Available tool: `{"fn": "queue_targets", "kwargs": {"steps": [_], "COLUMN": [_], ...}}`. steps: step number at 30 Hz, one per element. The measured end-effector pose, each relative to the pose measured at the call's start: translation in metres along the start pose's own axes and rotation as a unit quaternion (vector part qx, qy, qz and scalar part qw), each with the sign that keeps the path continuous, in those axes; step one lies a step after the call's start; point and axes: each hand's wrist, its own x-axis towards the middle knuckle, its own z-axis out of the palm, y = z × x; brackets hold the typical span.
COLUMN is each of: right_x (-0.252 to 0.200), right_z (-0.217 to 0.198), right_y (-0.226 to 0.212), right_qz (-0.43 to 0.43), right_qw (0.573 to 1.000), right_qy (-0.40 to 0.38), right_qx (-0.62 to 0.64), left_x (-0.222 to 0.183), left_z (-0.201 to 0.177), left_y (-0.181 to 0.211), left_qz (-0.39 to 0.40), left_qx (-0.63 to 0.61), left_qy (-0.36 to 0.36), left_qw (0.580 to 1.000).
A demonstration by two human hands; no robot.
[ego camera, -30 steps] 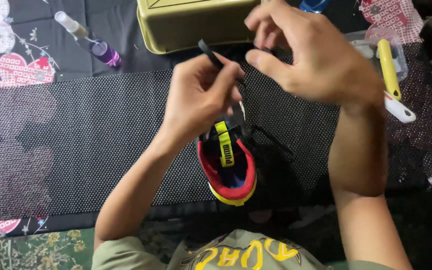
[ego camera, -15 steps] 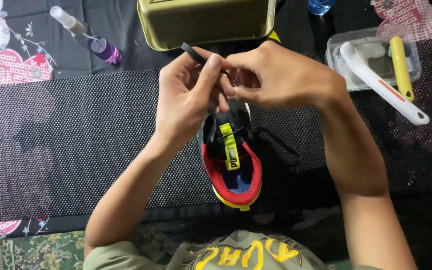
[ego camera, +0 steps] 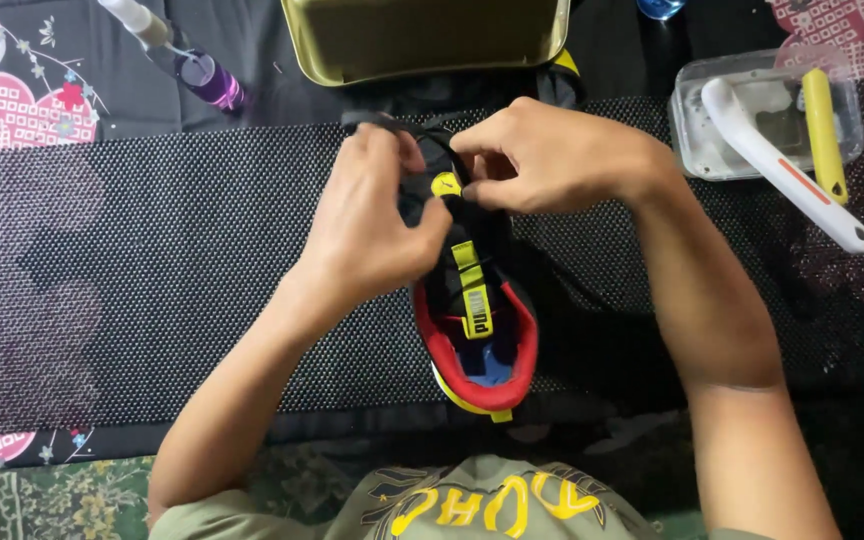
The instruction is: Wiping a container, inserting an insole into a shoe, and lacing the shoe on a workbench.
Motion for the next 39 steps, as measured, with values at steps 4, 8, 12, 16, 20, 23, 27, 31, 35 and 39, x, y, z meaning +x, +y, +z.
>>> {"fn": "queue_targets", "kwargs": {"steps": [4, 8, 12, 16, 20, 23, 27, 31, 35, 39], "right_x": [0.001, 0.0, 0.001, -0.001, -0.001, -0.003, -0.003, -0.004, -0.005, -0.005], "right_z": [-0.001, -0.001, 0.001, 0.001, 0.008, 0.011, 0.016, 0.018, 0.018, 0.017], "right_y": [-0.003, -0.005, -0.006, -0.011, -0.008, -0.01, -0.011, -0.013, -0.01, -0.004], "right_qz": [0.014, 0.012, 0.014, 0.033, 0.013, 0.016, 0.024, 0.026, 0.015, 0.005], "right_qw": [1.0, 1.0, 1.0, 0.999, 0.999, 0.997, 0.991, 0.984, 0.984, 0.988], "right_qy": [-0.014, -0.014, -0.015, -0.019, -0.008, -0.002, 0.004, 0.007, 0.01, 0.009], "right_qx": [0.002, 0.013, 0.002, -0.009, -0.036, -0.073, -0.135, -0.174, -0.177, -0.153], "left_x": [-0.012, -0.022, -0.03, -0.034, -0.036, -0.037, -0.037, -0.041, -0.048, -0.052], "left_z": [-0.002, 0.001, -0.002, 0.002, 0.004, 0.006, 0.006, 0.008, 0.013, 0.017], "left_y": [-0.003, -0.008, -0.009, -0.011, -0.008, -0.009, -0.007, -0.006, -0.011, -0.011], "left_qz": [0.076, 0.172, 0.186, 0.204, 0.187, 0.181, 0.2, 0.188, 0.193, 0.188], "left_qx": [0.025, 0.02, 0.065, 0.099, 0.123, 0.13, 0.144, 0.16, 0.171, 0.177], "left_qy": [-0.076, -0.043, -0.059, -0.058, -0.076, -0.082, -0.083, -0.094, -0.085, -0.069], "left_qw": [0.994, 0.984, 0.979, 0.972, 0.972, 0.971, 0.966, 0.964, 0.963, 0.964]}}
